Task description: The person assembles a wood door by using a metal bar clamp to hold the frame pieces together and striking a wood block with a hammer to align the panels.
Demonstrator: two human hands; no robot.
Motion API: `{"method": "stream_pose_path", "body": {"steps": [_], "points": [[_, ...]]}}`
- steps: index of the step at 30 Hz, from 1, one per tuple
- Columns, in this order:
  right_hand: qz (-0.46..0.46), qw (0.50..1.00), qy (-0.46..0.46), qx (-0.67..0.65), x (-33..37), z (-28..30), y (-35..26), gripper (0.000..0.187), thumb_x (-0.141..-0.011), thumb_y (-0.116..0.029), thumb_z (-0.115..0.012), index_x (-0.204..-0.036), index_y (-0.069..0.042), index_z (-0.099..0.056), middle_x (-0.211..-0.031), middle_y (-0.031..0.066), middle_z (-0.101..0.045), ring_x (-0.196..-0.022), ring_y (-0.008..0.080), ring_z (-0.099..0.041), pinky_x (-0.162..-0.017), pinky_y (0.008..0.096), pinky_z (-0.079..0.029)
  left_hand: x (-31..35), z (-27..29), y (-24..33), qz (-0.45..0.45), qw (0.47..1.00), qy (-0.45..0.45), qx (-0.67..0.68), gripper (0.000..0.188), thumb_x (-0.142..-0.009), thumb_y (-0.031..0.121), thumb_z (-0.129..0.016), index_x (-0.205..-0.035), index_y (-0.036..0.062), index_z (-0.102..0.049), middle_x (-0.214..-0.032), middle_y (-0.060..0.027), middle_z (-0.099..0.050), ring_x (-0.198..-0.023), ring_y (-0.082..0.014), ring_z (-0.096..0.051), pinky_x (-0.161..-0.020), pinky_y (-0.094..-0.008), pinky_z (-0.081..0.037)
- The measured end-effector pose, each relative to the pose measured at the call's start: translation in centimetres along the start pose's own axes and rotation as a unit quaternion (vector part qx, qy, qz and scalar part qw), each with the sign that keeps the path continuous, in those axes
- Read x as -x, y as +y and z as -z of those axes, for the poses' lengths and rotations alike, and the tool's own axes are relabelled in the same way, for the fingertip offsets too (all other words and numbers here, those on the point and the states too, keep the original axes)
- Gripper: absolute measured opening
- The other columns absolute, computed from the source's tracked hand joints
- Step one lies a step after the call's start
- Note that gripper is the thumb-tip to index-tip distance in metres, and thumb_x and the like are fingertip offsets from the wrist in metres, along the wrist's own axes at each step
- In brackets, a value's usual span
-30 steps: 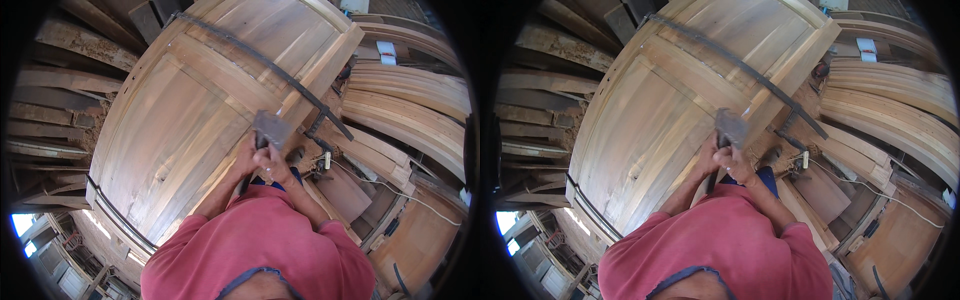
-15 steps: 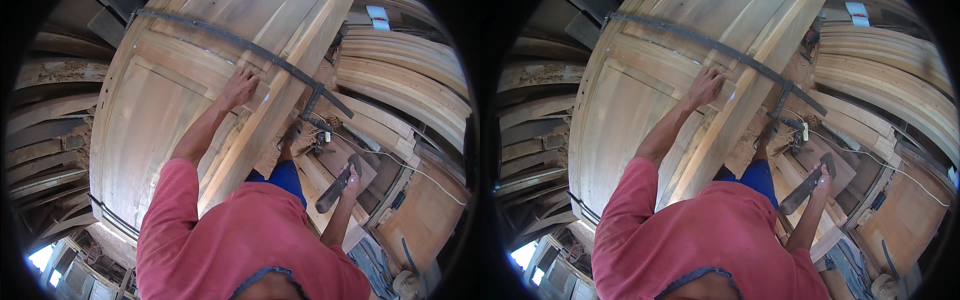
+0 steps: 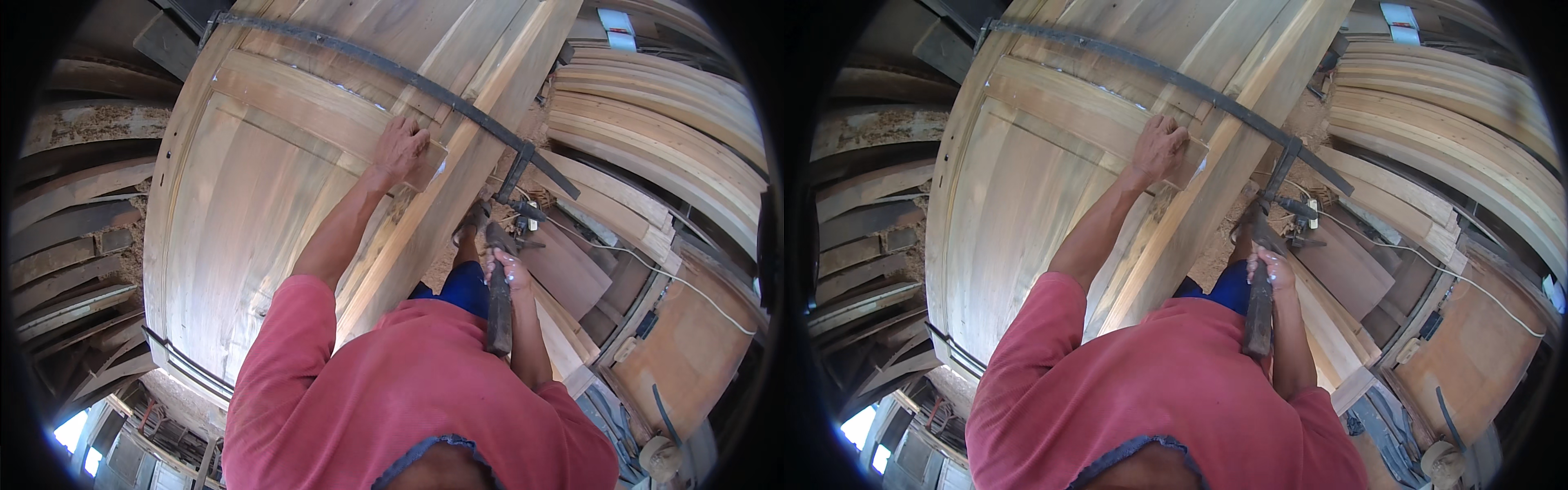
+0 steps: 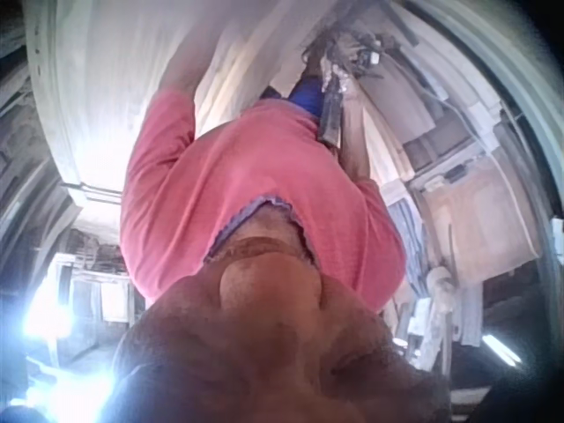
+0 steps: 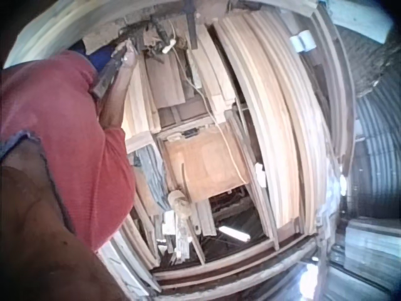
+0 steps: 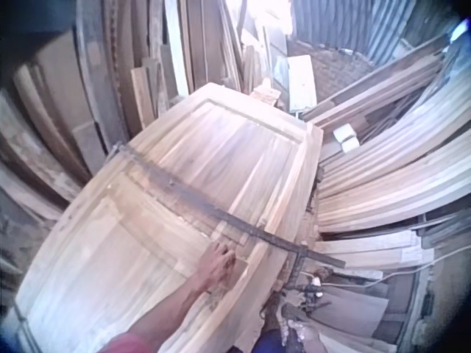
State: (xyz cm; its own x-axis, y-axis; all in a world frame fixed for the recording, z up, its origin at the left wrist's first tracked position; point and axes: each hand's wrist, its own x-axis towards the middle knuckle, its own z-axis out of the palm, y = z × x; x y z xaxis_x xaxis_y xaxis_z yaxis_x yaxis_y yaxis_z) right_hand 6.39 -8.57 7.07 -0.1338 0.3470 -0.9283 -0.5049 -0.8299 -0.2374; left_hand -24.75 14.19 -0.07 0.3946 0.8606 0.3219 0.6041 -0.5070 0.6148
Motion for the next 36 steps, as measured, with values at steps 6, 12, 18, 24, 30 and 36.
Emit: {"method": "stream_pose_path", "body": {"steps": [6,12,18,24,30,36], "points": [[0.076,0.994,0.074,-0.009,-2.7,1.0,1.3,0.028,-0.097,-0.029,-0.054,-0.08,-0.007,-0.06,-0.068,0.0057,-0.058,-0.057,0.0209,-0.059,-0.055,0.0349,-0.051,-0.4,-0.2,0.8,0.005,1.0,0.006,-0.008,0.011,-0.074,0.01,-0.068,-0.08,0.0105,-0.059,-0.084,-0.0087,-0.052,-0.086,-0.0301,-0.052,-0.077,-0.0422,-0.045],[0.048,0.963,-0.215,0.153,-1.3,-5.3,-0.8,0.034,-0.096,-0.035,-0.058,-0.081,-0.005,-0.055,-0.071,0.0078,-0.058,-0.06,0.0214,-0.059,-0.053,0.0337,-0.048,0.2,0.9,-0.1,-0.015,0.999,-0.019,0.045,0.014,-0.073,0.012,-0.067,-0.084,0.0101,-0.059,-0.091,-0.0136,-0.052,-0.093,-0.0354,-0.052,-0.081,-0.0438,-0.045],[0.058,0.979,-0.052,0.188,5.7,-10.5,-4.3,0.023,-0.094,-0.02,-0.065,-0.107,-0.005,-0.054,-0.074,0.0078,-0.058,-0.059,0.0176,-0.06,-0.05,0.0303,-0.051,3.4,8.7,-4.2,0.199,0.957,0.186,-0.098,0.056,-0.076,0.018,-0.067,-0.13,0.005,-0.053,-0.137,-0.0287,-0.044,-0.135,-0.0486,-0.034,-0.117,-0.0588,-0.024],[0.141,0.903,-0.149,0.379,2.7,-22.4,-9.4,0.039,-0.083,-0.017,-0.073,-0.11,-0.003,-0.049,-0.073,0.0076,-0.059,-0.059,0.0158,-0.062,-0.05,0.0296,-0.051,11.2,19.2,-17.7,0.465,0.812,0.236,-0.263,0.067,-0.087,0.032,-0.059,-0.141,-0.0027,-0.04,-0.149,-0.0327,-0.034,-0.141,-0.0524,-0.025,-0.117,-0.0599,-0.019],[0.218,0.783,-0.334,0.478,-0.8,-39.8,-13.4,0.042,-0.079,-0.014,-0.074,-0.111,0.0,-0.05,-0.073,0.006,-0.061,-0.064,0.014,-0.063,-0.056,0.03,-0.052,15.6,22.5,-22.4,0.506,0.763,0.227,-0.332,0.069,-0.088,0.035,-0.056,-0.144,-0.0015,-0.039,-0.152,-0.0293,-0.033,-0.142,-0.0466,-0.029,-0.116,-0.0603,-0.021],[0.393,0.529,-0.317,0.683,-8.0,-54.4,-15.4,0.034,-0.08,-0.014,-0.069,-0.104,0.006,-0.057,-0.081,0.016,-0.067,-0.077,0.0281,-0.068,-0.071,0.039,-0.053,14.1,22.9,-21.9,0.51,0.74,0.218,-0.381,0.069,-0.087,0.039,-0.054,-0.144,0.0023,-0.042,-0.151,-0.0285,-0.036,-0.14,-0.0456,-0.032,-0.115,-0.0596,-0.023]]}}
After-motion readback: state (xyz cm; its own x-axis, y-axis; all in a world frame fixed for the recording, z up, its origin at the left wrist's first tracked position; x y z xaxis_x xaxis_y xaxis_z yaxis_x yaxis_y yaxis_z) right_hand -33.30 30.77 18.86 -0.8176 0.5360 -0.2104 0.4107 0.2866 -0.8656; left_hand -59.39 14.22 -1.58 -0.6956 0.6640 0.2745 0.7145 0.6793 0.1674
